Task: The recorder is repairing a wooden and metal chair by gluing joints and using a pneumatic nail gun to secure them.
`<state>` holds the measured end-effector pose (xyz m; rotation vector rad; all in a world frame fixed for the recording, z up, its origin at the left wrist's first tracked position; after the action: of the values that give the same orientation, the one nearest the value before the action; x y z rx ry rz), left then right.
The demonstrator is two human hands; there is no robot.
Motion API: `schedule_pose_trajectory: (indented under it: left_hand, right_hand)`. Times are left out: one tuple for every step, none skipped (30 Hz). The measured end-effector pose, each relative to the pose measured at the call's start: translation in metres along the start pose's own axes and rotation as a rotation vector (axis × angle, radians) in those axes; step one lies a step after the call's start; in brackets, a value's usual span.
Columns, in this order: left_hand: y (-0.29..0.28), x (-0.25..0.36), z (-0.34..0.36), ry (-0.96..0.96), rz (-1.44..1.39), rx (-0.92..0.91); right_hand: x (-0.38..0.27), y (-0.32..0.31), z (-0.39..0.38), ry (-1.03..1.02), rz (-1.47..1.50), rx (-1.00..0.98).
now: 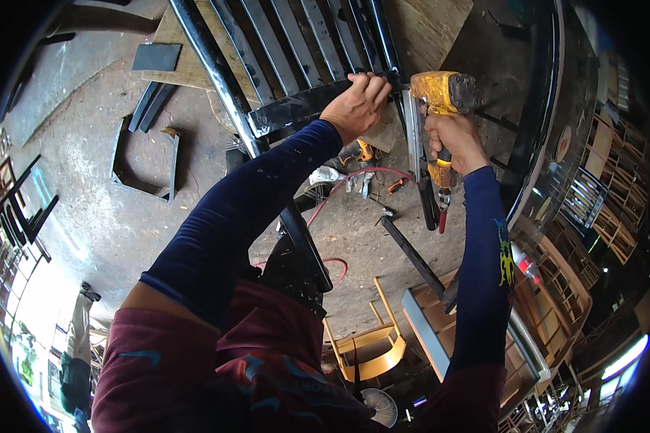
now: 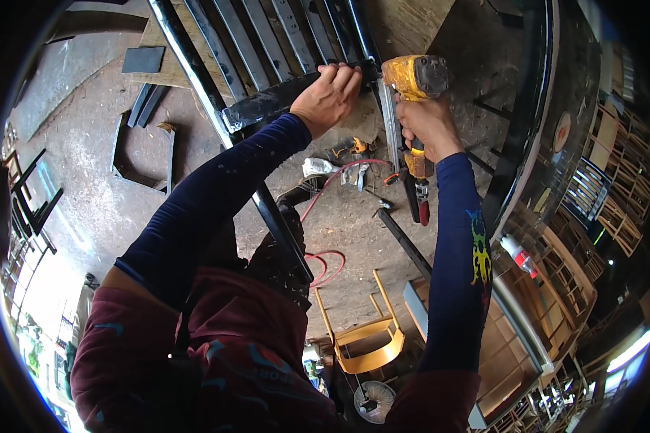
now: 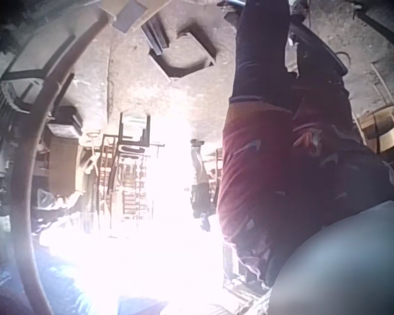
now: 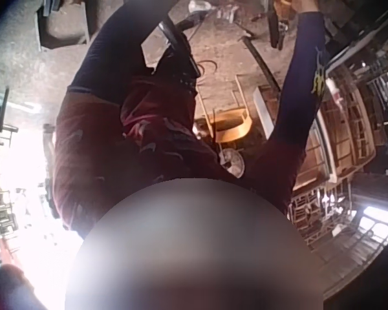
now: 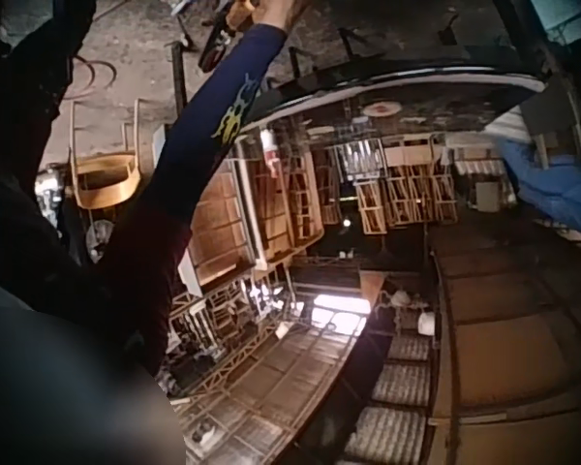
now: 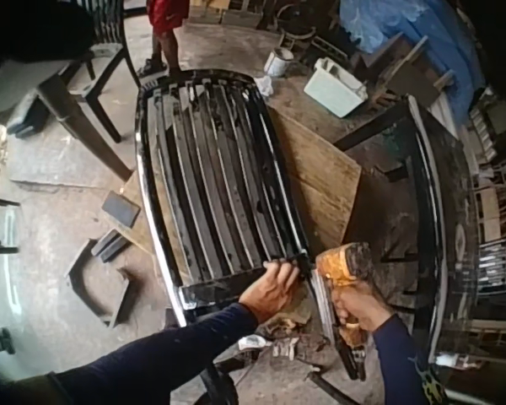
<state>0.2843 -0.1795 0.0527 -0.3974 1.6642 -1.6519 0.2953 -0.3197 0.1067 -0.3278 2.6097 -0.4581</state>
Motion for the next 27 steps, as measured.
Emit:
schedule_pose_trajectory:
  left_hand:
    - [0.001, 0.001, 0.000, 0.002, -0.010, -0.009]
    - [0.002, 0.002, 0.000, 0.003, 0.007, -0.010]
    - [0.004, 0.002, 0.000, 0.002, 0.007, -0.013]
    - [0.005, 0.003, -0.001, -0.001, 0.015, -0.010]
    - [0.005, 0.003, -0.001, -0.004, 0.025, 0.009]
    - [0.008, 0.003, -0.001, -0.003, 0.022, -0.011]
    - [0.005, 0.002, -0.002, -0.017, 0.028, 0.039]
    - [0.001, 0.001, -0.003, -0.028, 0.034, 0.090]
    - [0.001, 0.001, -0.002, -0.026, 0.030, 0.088]
    - [0.003, 0.002, -0.002, -0.014, 0.021, 0.048]
    - [0.005, 0.004, 0.000, -0.004, -0.001, 0.010]
    - [0.004, 0.005, 0.000, 0.007, -0.003, 0.000]
    - [0.001, 0.007, 0.001, 0.007, 0.028, 0.011]
    - [0.000, 0.005, 0.000, -0.022, 0.012, 0.006]
    - [0.000, 0.002, 0.000, -0.047, 0.000, 0.000]
    - [-0.001, 0.002, -0.001, -0.047, 0.030, 0.015]
    - [-0.001, 0.003, -0.002, -0.043, 0.038, 0.023]
    - [-0.003, 0.001, -0.004, -0.057, 0.076, 0.061]
    - [-0.007, 0.000, -0.005, -0.077, 0.082, 0.126]
    - [-0.005, 0.001, -0.005, -0.067, 0.076, 0.101]
    - [-0.003, 0.002, -0.004, -0.037, 0.021, 0.058]
    - [-0.005, 0.002, -0.003, -0.032, -0.039, 0.010]
    - [-0.007, 0.002, -0.003, -0.035, -0.024, -0.051]
    - [-0.008, 0.002, -0.005, -0.045, -0.054, -0.167]
    - [-0.014, -0.004, -0.005, -0.122, -0.154, -0.222]
    - [-0.032, -0.016, -0.013, -0.275, -0.169, -0.144]
    - [-0.047, -0.024, -0.023, -0.421, -0.317, -0.089]
  right_hand:
    - [0.000, -0.002, 0.001, -0.003, -0.015, 0.008]
    - [0.000, -0.002, 0.002, 0.002, -0.005, -0.007]
    - [0.000, -0.002, 0.002, 0.012, 0.013, -0.031]
    - [0.000, -0.002, 0.003, 0.031, 0.018, -0.043]
    - [-0.001, -0.002, 0.003, 0.028, 0.031, -0.055]
    - [-0.002, -0.003, 0.004, 0.047, 0.038, -0.065]
    - [-0.001, -0.004, 0.004, 0.069, 0.032, -0.052]
    - [-0.001, -0.003, 0.005, 0.098, 0.056, -0.060]
    - [-0.002, -0.002, 0.005, 0.103, 0.057, -0.060]
    - [-0.001, -0.001, 0.006, 0.105, 0.039, -0.059]
    - [-0.002, -0.002, 0.006, 0.098, 0.022, -0.051]
    - [-0.001, -0.003, 0.005, 0.050, 0.018, -0.003]
    - [0.003, -0.003, 0.001, 0.039, 0.037, -0.005]
    - [0.003, -0.005, -0.005, -0.072, 0.019, 0.032]
    - [0.007, -0.005, -0.014, -0.185, 0.002, 0.069]
    - [0.014, -0.011, -0.026, -0.261, 0.055, 0.096]
    - [0.025, -0.019, -0.041, -0.333, 0.091, 0.137]
    - [0.045, -0.026, -0.056, -0.348, 0.130, 0.186]
    - [0.064, -0.035, -0.075, -0.396, 0.154, 0.246]
    - [0.095, -0.038, -0.088, -0.313, 0.238, 0.278]
    - [0.122, -0.040, -0.100, -0.265, 0.326, 0.310]
    - [0.143, -0.037, -0.113, -0.266, 0.343, 0.310]
    - [0.163, -0.034, -0.123, -0.264, 0.365, 0.321]
    - [0.175, -0.028, -0.130, -0.290, 0.308, 0.270]
    - [0.184, -0.022, -0.134, -0.315, 0.255, 0.226]
    - [0.192, -0.015, -0.134, -0.315, 0.258, 0.188]
    - [0.200, -0.007, -0.134, -0.278, 0.240, 0.165]
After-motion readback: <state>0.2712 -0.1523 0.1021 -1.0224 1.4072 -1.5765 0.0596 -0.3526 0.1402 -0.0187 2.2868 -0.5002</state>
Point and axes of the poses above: each hand's wrist, its own z-axis towards the middle knuckle, its own y-axis out of the palm, x = y × z, the point moved 8 cm from there along z, towards the middle knuckle, and after that the axes turned 9 degrees about z, right-handed, at the moved point
